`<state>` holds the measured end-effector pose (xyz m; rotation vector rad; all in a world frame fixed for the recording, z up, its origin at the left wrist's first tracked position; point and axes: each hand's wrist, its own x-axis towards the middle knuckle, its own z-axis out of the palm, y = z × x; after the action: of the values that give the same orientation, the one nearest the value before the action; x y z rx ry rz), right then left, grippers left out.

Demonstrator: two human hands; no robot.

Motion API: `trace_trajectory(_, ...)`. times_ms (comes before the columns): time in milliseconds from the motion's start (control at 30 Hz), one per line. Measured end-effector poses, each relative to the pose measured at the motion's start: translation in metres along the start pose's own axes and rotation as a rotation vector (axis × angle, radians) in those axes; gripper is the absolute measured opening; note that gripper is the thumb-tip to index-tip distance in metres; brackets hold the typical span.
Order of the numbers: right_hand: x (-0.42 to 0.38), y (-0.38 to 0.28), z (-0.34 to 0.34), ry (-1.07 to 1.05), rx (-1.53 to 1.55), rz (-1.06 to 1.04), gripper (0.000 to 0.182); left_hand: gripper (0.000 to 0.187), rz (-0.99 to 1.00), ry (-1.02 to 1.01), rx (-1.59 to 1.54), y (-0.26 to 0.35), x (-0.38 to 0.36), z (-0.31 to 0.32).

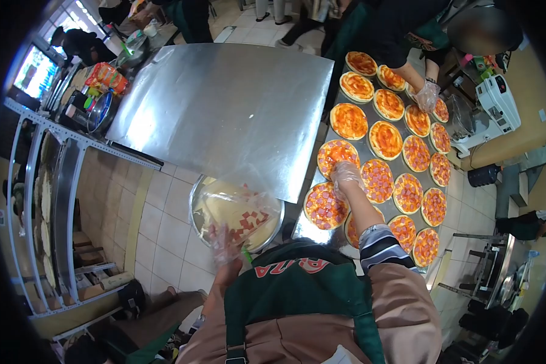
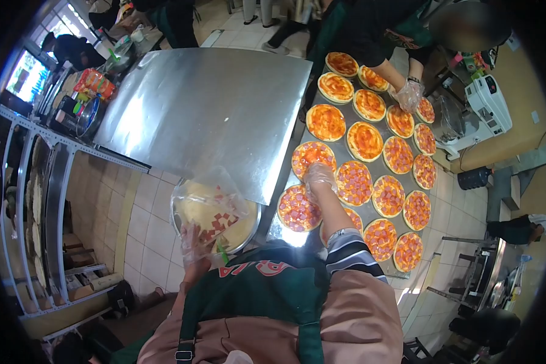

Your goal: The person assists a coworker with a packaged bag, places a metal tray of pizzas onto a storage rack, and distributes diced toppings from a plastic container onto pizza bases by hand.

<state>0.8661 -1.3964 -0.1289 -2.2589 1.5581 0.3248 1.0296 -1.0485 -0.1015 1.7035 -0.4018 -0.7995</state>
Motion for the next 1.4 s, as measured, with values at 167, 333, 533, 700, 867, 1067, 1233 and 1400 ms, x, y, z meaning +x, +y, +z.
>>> trace_trajectory(167, -0.043, -0.039, -0.048, 0.103, 0.319, 0.065, 0.021, 0.055, -0.133, -0.035, -0.277, 0.008, 0.021, 0.029)
trace_trajectory(333, -0.095, -0.070, -0.083, -0.266, 0.761, -0.396, 0.015, 0.055, -0.174, 0.126, -0.350, 0.044, 0.035, 0.067)
trace_trajectory(533, -0.122, -0.106, -0.052, -0.146, 0.247, -0.652, 0.019, 0.056, -0.159, 0.100, -0.565, 0.074, 0.030, 0.102)
trace_trajectory(700, -0.123, -0.125, -0.051, -0.151, 0.123, -0.488, 0.020, 0.063, 0.042, 0.037, -0.697, 0.059, 0.023, 0.109)
trace_trajectory(867, -0.119, -0.135, -0.005, 0.201, 0.002, -0.612, 0.033, 0.062, 0.004, 0.089, -0.604, 0.050, 0.021, 0.097)
trace_trajectory(1067, -0.114, -0.139, 0.009, -0.298, 0.174, -0.574, 0.032, 0.061, 0.060, 0.075, -0.584, 0.039, 0.018, 0.091)
trace_trajectory(1233, -0.117, -0.135, 0.002, -0.244, 0.212, -0.619, 0.030, 0.048, 0.063, 0.050, -0.438, 0.023, 0.018, 0.084)
trace_trajectory(1400, -0.132, -0.109, -0.039, -0.282, 0.722, -0.477, 0.023, 0.052, 0.372, -0.060, 0.572, 0.002, 0.030, 0.062)
